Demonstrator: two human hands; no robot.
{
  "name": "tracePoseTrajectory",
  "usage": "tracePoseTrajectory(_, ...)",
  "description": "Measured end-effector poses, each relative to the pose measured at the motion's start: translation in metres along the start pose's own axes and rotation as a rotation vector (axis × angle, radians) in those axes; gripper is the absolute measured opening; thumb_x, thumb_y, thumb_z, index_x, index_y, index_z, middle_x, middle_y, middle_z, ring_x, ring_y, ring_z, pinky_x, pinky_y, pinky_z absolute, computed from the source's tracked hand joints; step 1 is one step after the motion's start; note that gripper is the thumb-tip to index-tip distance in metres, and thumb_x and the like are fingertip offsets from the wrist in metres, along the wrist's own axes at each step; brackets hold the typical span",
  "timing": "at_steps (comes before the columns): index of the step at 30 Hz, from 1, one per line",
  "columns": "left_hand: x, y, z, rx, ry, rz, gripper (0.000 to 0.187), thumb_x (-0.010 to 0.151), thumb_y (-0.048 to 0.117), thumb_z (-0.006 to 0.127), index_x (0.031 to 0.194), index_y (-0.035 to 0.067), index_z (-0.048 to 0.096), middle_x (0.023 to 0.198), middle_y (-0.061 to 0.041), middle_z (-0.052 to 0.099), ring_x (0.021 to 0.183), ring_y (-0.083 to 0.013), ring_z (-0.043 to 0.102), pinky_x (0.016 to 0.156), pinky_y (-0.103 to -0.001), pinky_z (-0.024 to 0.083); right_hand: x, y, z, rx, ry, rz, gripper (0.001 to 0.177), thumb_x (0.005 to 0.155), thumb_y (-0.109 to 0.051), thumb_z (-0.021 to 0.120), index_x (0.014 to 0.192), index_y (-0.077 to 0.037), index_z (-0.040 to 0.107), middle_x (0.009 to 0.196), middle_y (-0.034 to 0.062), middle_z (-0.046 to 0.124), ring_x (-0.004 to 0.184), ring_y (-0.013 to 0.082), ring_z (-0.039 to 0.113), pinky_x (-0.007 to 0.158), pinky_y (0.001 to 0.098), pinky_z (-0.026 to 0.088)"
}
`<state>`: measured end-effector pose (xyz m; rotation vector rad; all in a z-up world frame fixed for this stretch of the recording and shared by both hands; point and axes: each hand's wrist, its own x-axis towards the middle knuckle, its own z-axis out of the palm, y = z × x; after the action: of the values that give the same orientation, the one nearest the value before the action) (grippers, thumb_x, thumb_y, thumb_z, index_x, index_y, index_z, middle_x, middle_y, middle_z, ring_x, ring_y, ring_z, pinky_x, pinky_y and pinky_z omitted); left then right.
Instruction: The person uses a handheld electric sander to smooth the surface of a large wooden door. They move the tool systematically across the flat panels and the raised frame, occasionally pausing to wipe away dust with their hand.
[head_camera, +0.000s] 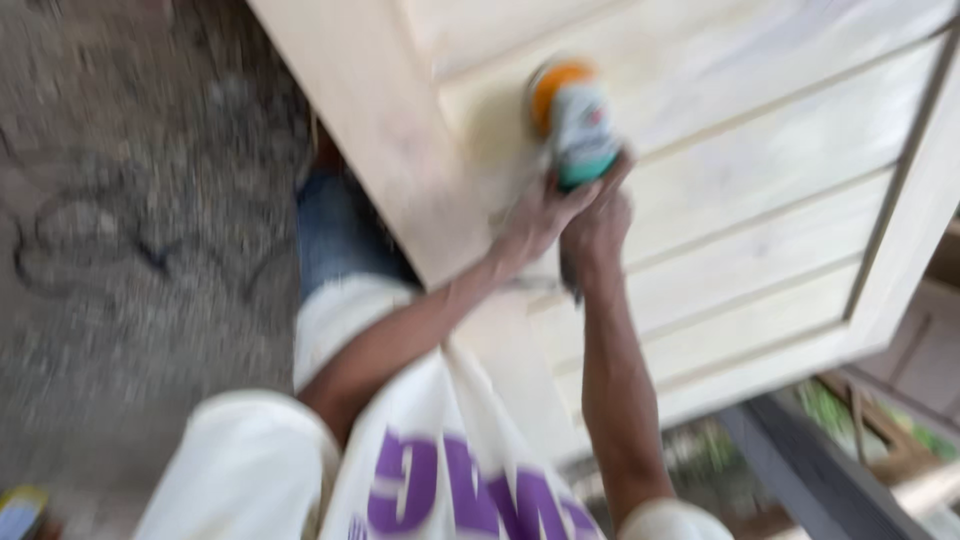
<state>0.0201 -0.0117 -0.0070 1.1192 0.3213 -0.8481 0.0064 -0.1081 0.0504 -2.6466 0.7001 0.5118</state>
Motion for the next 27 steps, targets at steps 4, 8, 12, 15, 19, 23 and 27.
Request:
tracePoseTrajectory(4, -0.014, 0.001, -0.038, -0.012, 0.130, 0.009, 0.077, 0.087, 0.057, 0.073, 0.130, -0.006, 0.061, 0.119, -0.017, 0.072, 0.110, -0.0207, 0.068, 0.094, -0.034, 0.053, 0.009, -0.029, 0.025, -0.009, -0.092, -0.114, 0.083, 0.089, -0.047, 0.078, 0.141, -0.011, 0.025, 0.080, 0.0258, 0.071, 0.072, 0.0537, 0.066, 0.058, 0.0626, 0.048)
tracePoseTrajectory(8, -0.025, 0.003, -0.052, -0.027, 0.165, -0.037, 0.079, 0.085, 0.057, 0.074, 0.129, -0.007, 0.060, 0.120, -0.017, 0.073, 0.110, -0.0207, 0.070, 0.095, -0.034, 0.057, 0.001, -0.047, 0.030, 0.100, -0.042, -0.183, 0.080, 0.095, -0.040, 0.075, 0.147, -0.010, 0.023, 0.082, 0.0233, 0.072, 0.074, 0.0508, 0.068, 0.061, 0.0608, 0.048)
tracePoseTrajectory(12, -0.033, 0.012, -0.063, 0.066, 0.193, 0.013, 0.081, 0.085, 0.064, 0.072, 0.127, -0.005, 0.063, 0.115, -0.016, 0.074, 0.109, -0.0217, 0.071, 0.094, -0.034, 0.055, -0.002, -0.065, 0.031, 0.113, -0.035, -0.179, 0.082, 0.090, -0.039, 0.078, 0.145, -0.008, 0.024, 0.076, 0.0228, 0.072, 0.071, 0.0496, 0.069, 0.059, 0.0590, 0.049)
tracePoseTrajectory(15, -0.037, 0.018, -0.073, 0.177, 0.221, -0.072, 0.081, 0.082, 0.067, 0.069, 0.124, -0.002, 0.067, 0.108, -0.015, 0.078, 0.103, -0.0216, 0.075, 0.088, -0.033, 0.058, -0.007, -0.069, 0.034, 0.127, -0.064, -0.191, 0.081, 0.091, -0.037, 0.077, 0.145, -0.008, 0.025, 0.079, 0.0218, 0.073, 0.073, 0.0482, 0.070, 0.061, 0.0576, 0.051)
tracePoseTrajectory(19, -0.040, 0.019, -0.075, 0.190, 0.201, -0.051, 0.082, 0.083, 0.069, 0.069, 0.124, -0.002, 0.067, 0.109, -0.014, 0.077, 0.104, -0.0214, 0.074, 0.089, -0.033, 0.058, -0.010, -0.067, 0.037, 0.152, -0.027, -0.232, 0.080, 0.094, -0.037, 0.076, 0.146, -0.008, 0.024, 0.085, 0.0224, 0.074, 0.075, 0.0470, 0.072, 0.062, 0.0563, 0.052)
tracePoseTrajectory(23, -0.054, 0.003, -0.066, 0.127, 0.171, -0.039, 0.084, 0.082, 0.070, 0.069, 0.124, -0.003, 0.065, 0.110, -0.015, 0.076, 0.104, -0.0233, 0.074, 0.088, -0.034, 0.059, -0.026, -0.051, 0.040, 0.120, -0.034, -0.191, 0.086, 0.088, -0.038, 0.079, 0.145, -0.007, 0.024, 0.083, 0.0246, 0.073, 0.072, 0.0490, 0.070, 0.060, 0.0575, 0.051)
tracePoseTrajectory(27, -0.076, -0.018, -0.051, 0.212, 0.139, -0.088, 0.084, 0.081, 0.071, 0.068, 0.124, -0.002, 0.066, 0.109, -0.016, 0.076, 0.104, -0.0259, 0.074, 0.088, -0.036, 0.057, -0.058, -0.025, 0.044, 0.090, -0.048, -0.115, 0.085, 0.088, -0.039, 0.079, 0.146, -0.008, 0.024, 0.082, 0.0253, 0.072, 0.073, 0.0507, 0.068, 0.061, 0.0595, 0.049)
